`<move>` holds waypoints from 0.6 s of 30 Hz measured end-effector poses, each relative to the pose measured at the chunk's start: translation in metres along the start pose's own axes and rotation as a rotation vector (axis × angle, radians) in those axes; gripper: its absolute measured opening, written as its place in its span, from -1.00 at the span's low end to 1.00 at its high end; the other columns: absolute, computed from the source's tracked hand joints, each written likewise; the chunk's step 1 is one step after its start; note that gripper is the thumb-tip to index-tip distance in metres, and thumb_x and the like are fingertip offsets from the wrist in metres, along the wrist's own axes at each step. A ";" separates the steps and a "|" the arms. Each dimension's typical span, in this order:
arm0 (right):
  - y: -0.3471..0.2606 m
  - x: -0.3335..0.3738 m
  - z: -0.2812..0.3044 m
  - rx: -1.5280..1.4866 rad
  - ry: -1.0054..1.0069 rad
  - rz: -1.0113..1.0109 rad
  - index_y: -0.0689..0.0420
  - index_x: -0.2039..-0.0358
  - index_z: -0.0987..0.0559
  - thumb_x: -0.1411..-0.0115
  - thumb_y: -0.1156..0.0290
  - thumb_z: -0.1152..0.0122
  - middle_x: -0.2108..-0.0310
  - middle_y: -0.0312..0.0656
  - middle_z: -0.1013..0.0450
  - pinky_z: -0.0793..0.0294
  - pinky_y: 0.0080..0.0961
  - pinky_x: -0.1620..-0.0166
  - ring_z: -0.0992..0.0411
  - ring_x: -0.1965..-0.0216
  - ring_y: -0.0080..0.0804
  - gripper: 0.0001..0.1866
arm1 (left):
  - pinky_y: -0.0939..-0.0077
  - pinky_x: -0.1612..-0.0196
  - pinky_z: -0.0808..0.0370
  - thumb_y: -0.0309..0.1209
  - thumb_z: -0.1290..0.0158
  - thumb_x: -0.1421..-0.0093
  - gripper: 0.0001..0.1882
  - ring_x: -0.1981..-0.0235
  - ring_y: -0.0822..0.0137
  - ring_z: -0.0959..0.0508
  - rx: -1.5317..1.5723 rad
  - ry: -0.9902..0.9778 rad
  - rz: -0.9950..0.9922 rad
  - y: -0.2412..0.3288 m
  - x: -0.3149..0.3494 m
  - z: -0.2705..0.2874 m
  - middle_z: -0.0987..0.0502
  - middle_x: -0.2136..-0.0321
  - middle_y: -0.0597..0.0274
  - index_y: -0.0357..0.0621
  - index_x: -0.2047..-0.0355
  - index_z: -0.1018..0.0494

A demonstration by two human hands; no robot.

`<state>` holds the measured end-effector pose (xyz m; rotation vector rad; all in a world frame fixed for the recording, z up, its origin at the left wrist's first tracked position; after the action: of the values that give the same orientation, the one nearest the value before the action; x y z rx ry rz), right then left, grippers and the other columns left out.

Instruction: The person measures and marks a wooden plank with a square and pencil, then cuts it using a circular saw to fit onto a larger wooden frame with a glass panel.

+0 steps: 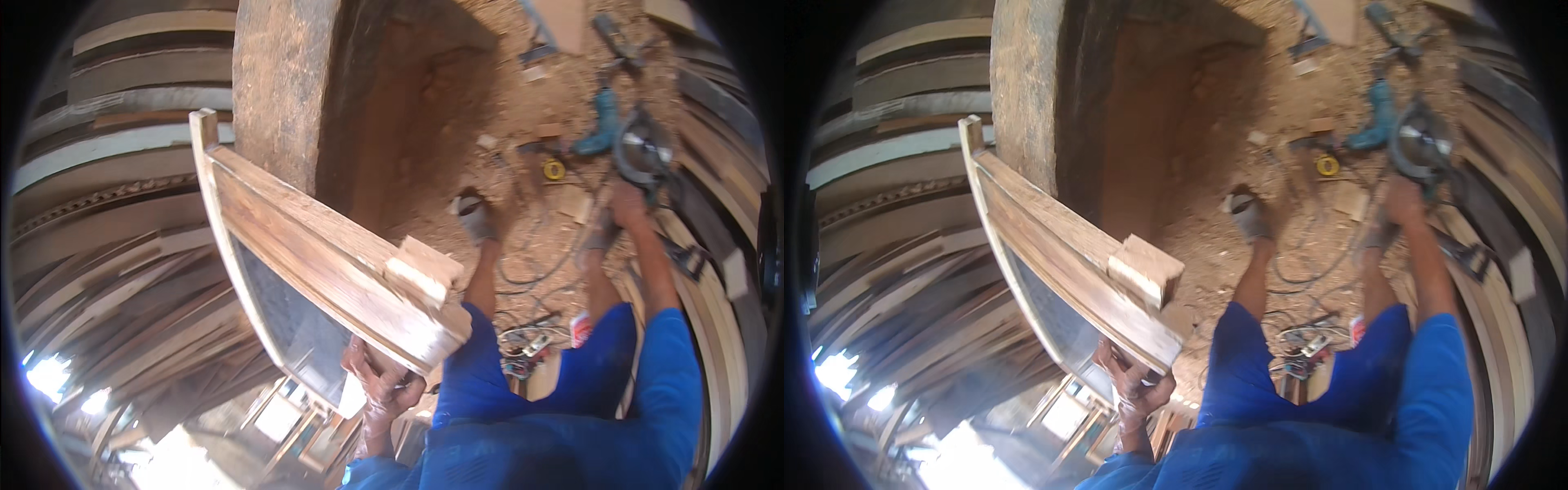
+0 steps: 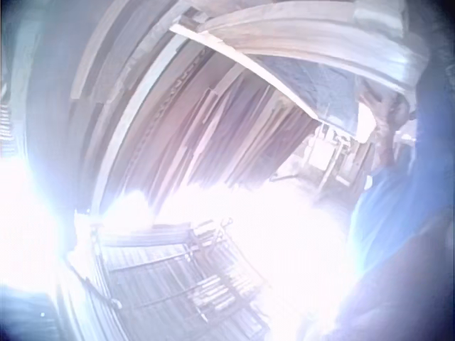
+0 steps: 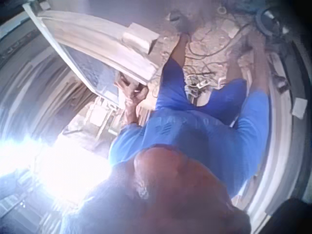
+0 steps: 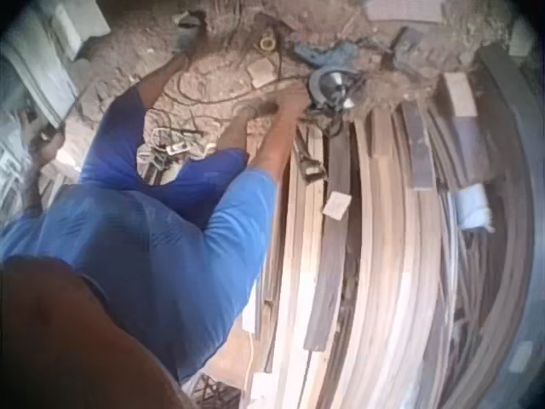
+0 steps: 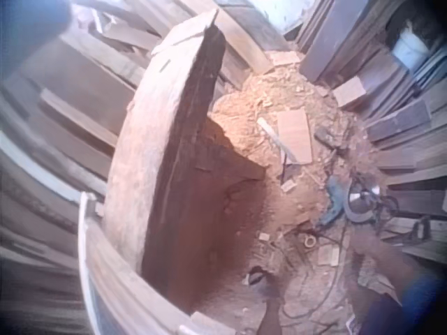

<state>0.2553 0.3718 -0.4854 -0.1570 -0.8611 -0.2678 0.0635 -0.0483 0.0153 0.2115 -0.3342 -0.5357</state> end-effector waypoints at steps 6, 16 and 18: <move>0.034 -0.046 -0.048 0.060 0.274 -0.053 0.15 0.02 -0.62 -0.25 0.41 -0.15 -0.04 0.07 -0.56 -0.53 -0.19 -0.12 -0.55 -0.09 -0.08 -0.70 | -0.13 -0.25 -0.33 -0.52 -0.41 0.34 -0.25 -0.27 -0.29 -0.28 0.014 0.023 0.070 -0.010 0.031 -0.004 -0.19 -0.29 -0.20 0.45 0.08 -0.51; 0.059 0.058 0.157 -0.301 0.024 -0.029 0.24 0.08 -0.59 -0.19 0.44 -0.19 0.16 0.17 -0.61 -0.60 -0.06 -0.02 -0.59 0.05 0.16 -0.71 | -0.16 -0.20 -0.23 -0.46 -0.37 0.30 -0.31 -0.24 -0.36 -0.31 0.060 0.108 -0.096 0.005 -0.010 0.008 -0.16 -0.33 -0.45 0.17 0.03 -0.54; 0.055 0.105 0.194 -0.485 0.029 -0.046 0.31 0.09 -0.55 -0.15 0.34 -0.32 0.08 0.28 -0.55 -0.52 0.01 -0.06 -0.51 -0.05 0.28 -0.62 | -0.17 -0.25 -0.19 -0.43 -0.37 0.32 -0.33 -0.29 -0.36 -0.26 0.096 0.083 -0.066 0.006 -0.018 0.012 -0.14 -0.36 -0.40 0.14 0.06 -0.58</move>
<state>0.1955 0.4536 -0.2822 -0.5840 -0.7597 -0.5186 0.0469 -0.0350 0.0238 0.3380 -0.2729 -0.5751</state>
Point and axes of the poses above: each hand's wrist, its own x-axis away from the middle knuckle, its own z-axis out of the back of the hand, y = z × x, the point moved 5 cm from there along -x, towards the middle knuckle
